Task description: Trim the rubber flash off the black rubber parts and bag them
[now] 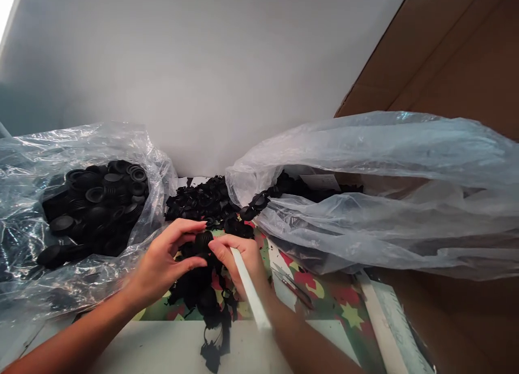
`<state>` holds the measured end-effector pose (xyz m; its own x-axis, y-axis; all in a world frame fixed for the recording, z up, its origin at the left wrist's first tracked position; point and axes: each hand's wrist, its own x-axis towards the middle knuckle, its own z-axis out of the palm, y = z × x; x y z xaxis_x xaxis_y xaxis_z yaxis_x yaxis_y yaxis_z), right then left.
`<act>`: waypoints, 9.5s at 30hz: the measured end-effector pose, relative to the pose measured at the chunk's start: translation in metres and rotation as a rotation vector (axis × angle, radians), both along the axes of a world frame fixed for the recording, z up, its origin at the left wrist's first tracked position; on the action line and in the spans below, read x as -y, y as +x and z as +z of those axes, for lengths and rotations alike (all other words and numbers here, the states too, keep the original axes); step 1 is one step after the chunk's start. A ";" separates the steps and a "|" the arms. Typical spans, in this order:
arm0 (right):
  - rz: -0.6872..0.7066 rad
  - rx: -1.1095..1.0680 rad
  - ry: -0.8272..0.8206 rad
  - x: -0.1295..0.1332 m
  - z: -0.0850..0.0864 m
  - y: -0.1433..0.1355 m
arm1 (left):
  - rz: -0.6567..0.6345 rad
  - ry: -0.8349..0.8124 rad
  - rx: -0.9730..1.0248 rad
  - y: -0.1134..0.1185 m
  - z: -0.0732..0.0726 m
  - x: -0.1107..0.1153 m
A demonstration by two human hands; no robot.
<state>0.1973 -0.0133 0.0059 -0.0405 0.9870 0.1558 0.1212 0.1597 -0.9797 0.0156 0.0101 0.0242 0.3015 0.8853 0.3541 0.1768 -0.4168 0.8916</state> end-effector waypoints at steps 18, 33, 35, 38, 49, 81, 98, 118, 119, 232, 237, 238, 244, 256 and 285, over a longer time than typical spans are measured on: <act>0.108 -0.040 -0.082 0.006 -0.001 -0.002 | 0.021 -0.178 0.113 0.000 0.000 0.006; 0.080 -0.153 -0.195 0.005 -0.006 -0.005 | 0.015 -0.124 0.053 -0.001 0.008 0.007; 0.046 -0.056 -0.185 0.003 -0.012 -0.003 | 0.102 0.052 -0.108 -0.010 0.017 0.001; -0.001 0.101 -0.142 -0.001 -0.019 0.002 | 0.311 0.208 -0.331 -0.040 0.041 -0.019; -0.171 0.306 0.162 -0.016 -0.026 0.010 | 0.688 0.241 -1.274 -0.116 0.083 -0.121; -0.187 -0.099 0.237 -0.007 -0.009 0.005 | -0.186 -0.247 -0.186 -0.008 0.001 -0.007; 0.078 0.358 0.264 -0.009 -0.006 -0.004 | -0.039 -0.104 -0.482 -0.004 0.008 0.001; 0.147 0.397 0.141 -0.009 -0.001 0.001 | 0.022 -0.190 -0.169 -0.002 0.005 0.001; 0.158 0.435 0.164 -0.009 -0.003 0.002 | 0.034 -0.182 -0.185 -0.002 0.005 0.001; 0.307 0.883 0.588 -0.004 0.007 0.005 | -0.068 -0.158 -0.098 -0.011 0.012 -0.003; 0.084 0.887 0.829 0.005 0.005 -0.008 | -0.065 -0.399 0.110 -0.007 0.005 -0.003; 0.047 0.909 0.874 0.006 0.004 -0.010 | -0.042 -0.442 0.157 -0.005 0.002 -0.003; -0.043 1.024 0.966 0.007 0.000 -0.015 | 0.073 -0.711 0.445 0.017 -0.015 0.008; 0.062 0.972 0.931 0.015 -0.012 -0.026 | 0.142 -0.484 0.636 0.003 0.011 -0.015; 0.107 -0.295 -0.183 0.008 0.001 -0.008 | -0.138 -0.685 0.664 0.010 -0.011 0.010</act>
<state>0.1891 -0.0212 0.0071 -0.1252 0.9921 -0.0028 -0.1793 -0.0254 -0.9835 0.0251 0.0004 0.0131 0.3423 0.9353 -0.0902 -0.4633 0.2515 0.8498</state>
